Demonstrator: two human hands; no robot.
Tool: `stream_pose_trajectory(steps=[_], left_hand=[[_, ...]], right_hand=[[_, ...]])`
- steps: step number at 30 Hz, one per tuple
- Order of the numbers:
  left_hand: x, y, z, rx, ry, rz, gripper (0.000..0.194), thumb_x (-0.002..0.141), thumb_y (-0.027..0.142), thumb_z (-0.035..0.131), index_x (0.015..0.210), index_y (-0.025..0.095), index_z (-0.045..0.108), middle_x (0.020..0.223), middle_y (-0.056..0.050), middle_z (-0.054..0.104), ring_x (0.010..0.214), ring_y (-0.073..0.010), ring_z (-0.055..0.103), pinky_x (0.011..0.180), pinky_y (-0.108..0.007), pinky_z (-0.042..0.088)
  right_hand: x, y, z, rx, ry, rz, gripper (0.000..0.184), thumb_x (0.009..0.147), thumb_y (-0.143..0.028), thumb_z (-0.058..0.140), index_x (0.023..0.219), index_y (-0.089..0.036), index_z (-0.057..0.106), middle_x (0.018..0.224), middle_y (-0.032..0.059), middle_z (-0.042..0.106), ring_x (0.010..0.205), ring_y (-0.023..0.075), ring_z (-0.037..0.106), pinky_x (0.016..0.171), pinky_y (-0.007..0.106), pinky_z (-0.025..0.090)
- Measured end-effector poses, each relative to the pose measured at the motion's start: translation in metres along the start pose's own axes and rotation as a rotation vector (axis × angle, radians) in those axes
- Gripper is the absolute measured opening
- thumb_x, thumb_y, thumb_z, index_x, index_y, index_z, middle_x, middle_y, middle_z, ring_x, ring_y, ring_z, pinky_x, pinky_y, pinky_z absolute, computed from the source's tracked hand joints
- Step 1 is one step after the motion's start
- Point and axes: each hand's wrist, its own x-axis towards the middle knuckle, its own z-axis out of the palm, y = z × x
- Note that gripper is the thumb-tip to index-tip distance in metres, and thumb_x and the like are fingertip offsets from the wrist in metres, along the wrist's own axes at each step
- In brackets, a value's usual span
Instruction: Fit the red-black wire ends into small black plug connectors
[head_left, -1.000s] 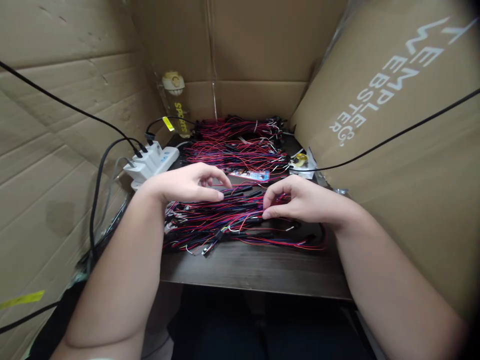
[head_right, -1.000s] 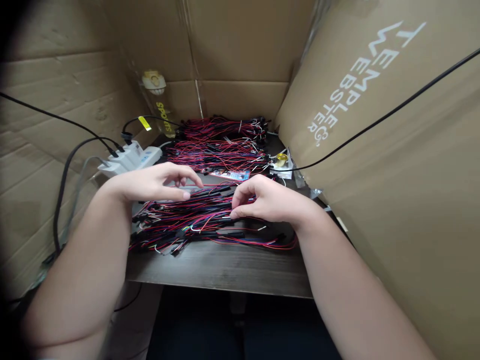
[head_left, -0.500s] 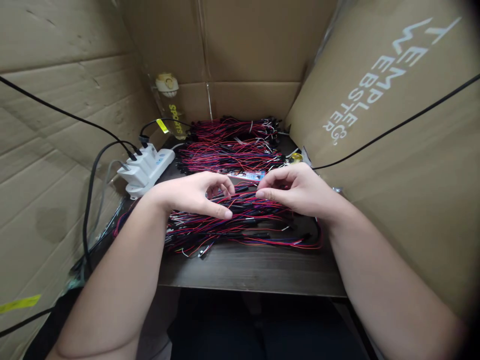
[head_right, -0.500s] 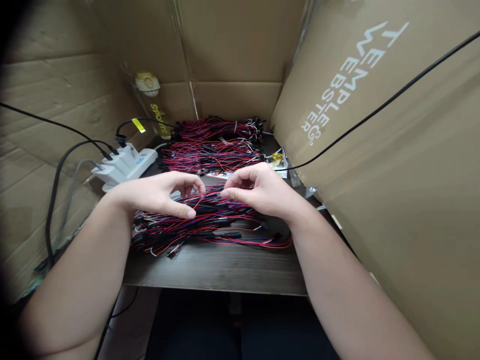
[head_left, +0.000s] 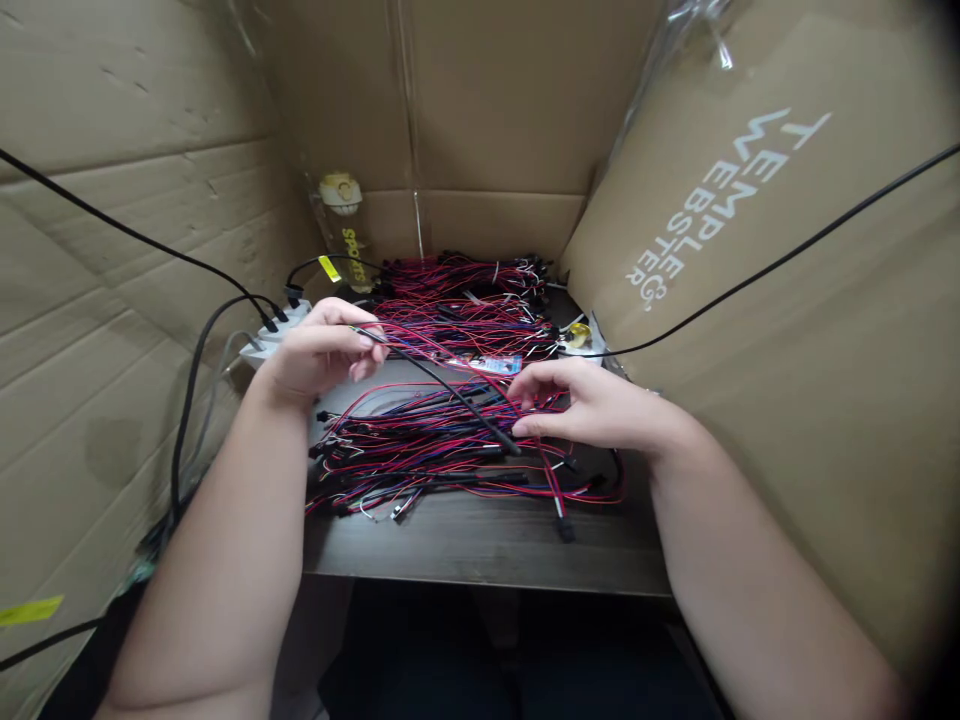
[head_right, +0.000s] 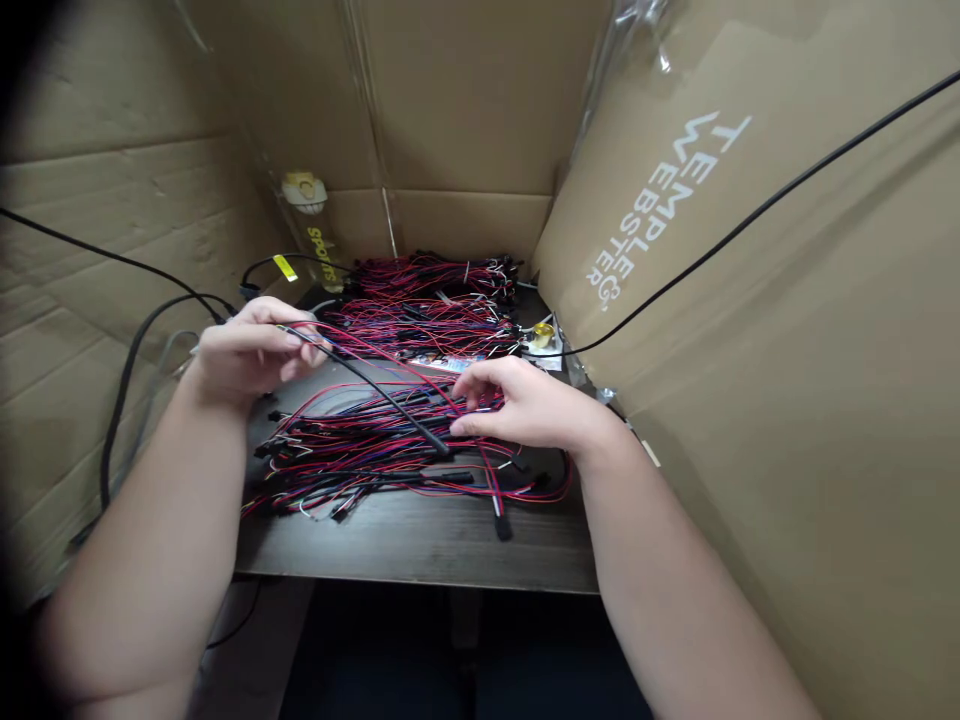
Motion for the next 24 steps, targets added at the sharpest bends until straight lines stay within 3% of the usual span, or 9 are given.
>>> stream_pose_trajectory(steps=[4, 12, 18, 24], left_hand=[[-0.001, -0.002, -0.014, -0.094, 0.051, 0.174, 0.012, 0.061, 0.018, 0.062, 0.058, 0.011, 0.072, 0.036, -0.004, 0.045, 0.033, -0.0118, 0.04, 0.037, -0.025, 0.033], [0.001, -0.004, -0.021, -0.179, 0.14, 0.198, 0.014, 0.06, 0.015, 0.055, 0.053, 0.011, 0.066, 0.034, -0.002, 0.037, 0.032, -0.0117, 0.035, 0.035, -0.022, 0.03], [0.001, -0.004, -0.025, -0.235, 0.154, 0.226, 0.011, 0.061, 0.015, 0.056, 0.053, 0.013, 0.064, 0.034, -0.001, 0.035, 0.032, -0.0113, 0.034, 0.033, -0.023, 0.027], [0.0, -0.003, -0.024, -0.242, 0.177, 0.214, 0.013, 0.063, 0.018, 0.054, 0.052, 0.015, 0.061, 0.034, 0.0, 0.032, 0.032, -0.0102, 0.032, 0.034, -0.023, 0.026]], right_hand=[[-0.002, 0.004, 0.001, 0.162, -0.206, 0.132, 0.041, 0.079, -0.049, 0.08, 0.101, -0.015, 0.07, 0.083, 0.0039, 0.072, 0.074, 0.0172, 0.066, 0.067, 0.029, 0.052], [0.004, -0.004, 0.011, 0.179, -0.383, 0.148, 0.042, 0.08, -0.052, 0.079, 0.098, -0.015, 0.075, 0.086, 0.0045, 0.075, 0.078, 0.0171, 0.067, 0.068, 0.026, 0.052], [0.008, -0.003, 0.02, 0.171, -0.409, 0.122, 0.029, 0.08, -0.042, 0.08, 0.089, -0.016, 0.075, 0.076, 0.0016, 0.071, 0.069, 0.013, 0.063, 0.063, 0.023, 0.049], [0.01, -0.002, 0.032, 0.172, -0.393, 0.139, 0.041, 0.072, -0.045, 0.085, 0.098, -0.016, 0.073, 0.083, 0.0039, 0.073, 0.075, 0.0172, 0.066, 0.066, 0.026, 0.051]])
